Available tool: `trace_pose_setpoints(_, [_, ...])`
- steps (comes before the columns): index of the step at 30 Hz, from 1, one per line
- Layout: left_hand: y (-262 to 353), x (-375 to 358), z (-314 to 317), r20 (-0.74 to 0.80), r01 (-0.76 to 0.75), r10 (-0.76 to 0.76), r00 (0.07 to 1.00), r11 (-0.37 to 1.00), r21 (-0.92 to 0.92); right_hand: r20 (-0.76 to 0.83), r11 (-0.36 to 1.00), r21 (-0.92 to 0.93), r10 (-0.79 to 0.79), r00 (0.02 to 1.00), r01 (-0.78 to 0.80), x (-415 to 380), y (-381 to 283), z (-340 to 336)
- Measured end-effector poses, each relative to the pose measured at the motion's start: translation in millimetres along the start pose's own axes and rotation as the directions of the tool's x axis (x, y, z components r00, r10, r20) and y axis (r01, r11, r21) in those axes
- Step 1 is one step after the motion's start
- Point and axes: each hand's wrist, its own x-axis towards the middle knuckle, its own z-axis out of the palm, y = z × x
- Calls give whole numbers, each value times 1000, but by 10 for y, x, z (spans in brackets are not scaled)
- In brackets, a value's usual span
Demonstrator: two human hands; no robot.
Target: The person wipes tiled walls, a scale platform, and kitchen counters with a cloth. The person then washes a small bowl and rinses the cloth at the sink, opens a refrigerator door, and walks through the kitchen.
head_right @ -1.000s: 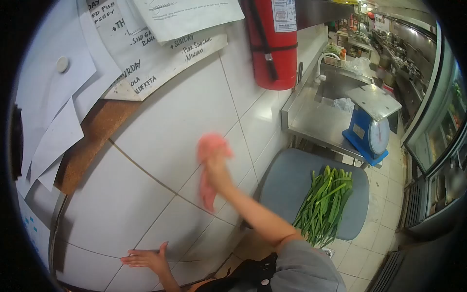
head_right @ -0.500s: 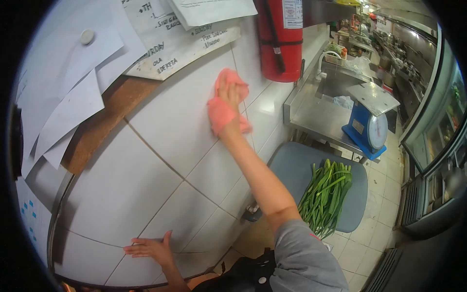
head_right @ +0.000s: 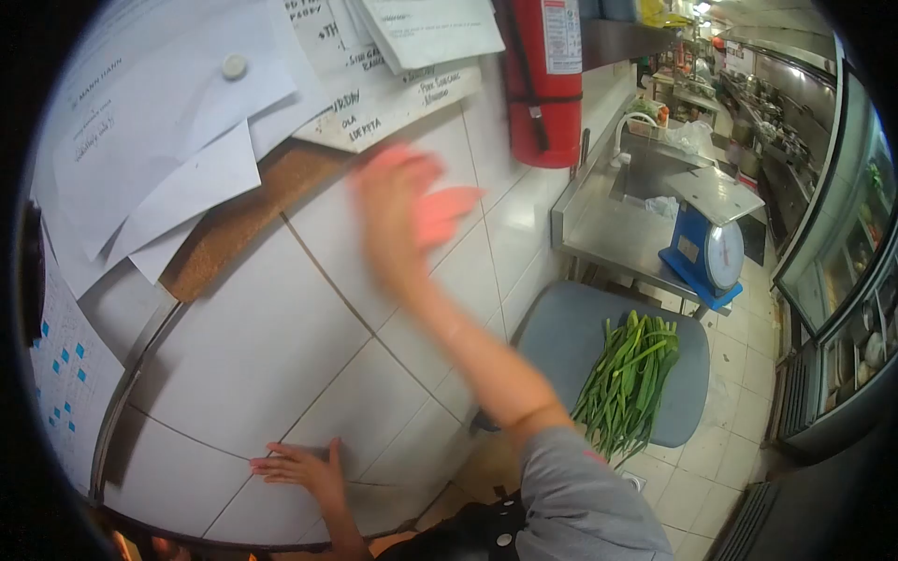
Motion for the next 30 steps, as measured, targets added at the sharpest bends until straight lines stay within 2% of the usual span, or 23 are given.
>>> trace_pose_setpoints(1, [-1,-4,1,-36,-3,2,999,1000,-21,118,970,241,-2,993,-27,-217,-155,204])
trace_pose_setpoints(2, [-7,-13,-24,-66,-8,6,998,999,-36,235,869,487,-30,972,-91,-403,-303,348])
trace_pose_setpoints(3, [-11,-55,-82,-63,-15,13,998,999,-28,326,803,592,-151,933,-77,-506,-523,399])
trace_pose_setpoints(4, [-24,-91,-145,-57,-5,1,998,997,-76,345,873,446,-369,863,195,-566,-778,317])
trace_pose_setpoints(5, [-38,-70,-181,-57,7,-15,998,991,-130,399,830,289,-557,728,477,-562,-997,249])
trace_pose_setpoints(6, [-99,-62,-201,-68,7,-17,998,991,-133,489,673,141,-685,540,726,-534,-1102,200])
trace_pose_setpoints(8, [-358,-146,-277,-252,-8,0,968,999,-31,327,735,31,-647,689,677,-124,-550,54])
trace_pose_setpoints(9, [-477,-156,-338,-253,4,-12,967,1000,-30,287,818,-170,-492,822,549,19,-510,-124])
trace_pose_setpoints(10, [-599,-122,-392,-307,93,-91,947,996,-9,185,906,-261,-293,938,334,143,-169,-169])
trace_pose_setpoints(11, [-751,-113,-463,-352,176,-159,923,984,18,54,862,-402,-312,948,307,288,-85,-295])
trace_pose_setpoints(13, [-979,-21,-560,-369,239,-212,905,971,29,4,980,-158,-118,993,117,119,-534,-291])
trace_pose_setpoints(15, [-1047,128,-611,-396,266,-204,895,958,109,170,984,-47,-160,972,170,-336,-793,60])
trace_pose_setpoints(18, [-956,208,-679,-285,280,-234,930,951,132,312,980,52,-198,929,191,-499,-844,248])
trace_pose_setpoints(19, [-990,228,-697,-219,277,-240,946,948,158,77,856,250,-484,872,453,-329,-725,295])
trace_pose_setpoints(21, [-1011,247,-682,-229,257,-221,948,956,141,164,941,-62,-319,933,333,-93,-444,10])
trace_pose_setpoints(22, [-1023,224,-688,-232,244,-212,949,962,122,206,935,-224,-232,951,277,20,-304,-133])
trace_pose_setpoints(24, [-1021,189,-734,-228,241,-211,951,964,112,40,968,-228,-102,994,109,108,-417,-219])
trace_pose_setpoints(25, [-1003,228,-724,-237,226,-200,951,970,87,-30,864,-405,-340,940,300,132,-439,-202])
trace_pose_setpoints(27, [-1043,229,-668,-244,227,-203,948,971,76,122,874,-186,-432,893,448,-155,-541,21])
trace_pose_setpoints(28, [-1051,227,-642,-244,234,-207,947,968,87,118,869,-194,-439,891,454,-211,-657,23])
trace_pose_setpoints(30, [-1048,227,-599,-246,231,-201,948,968,97,226,797,-221,-518,825,562,-326,-984,8])
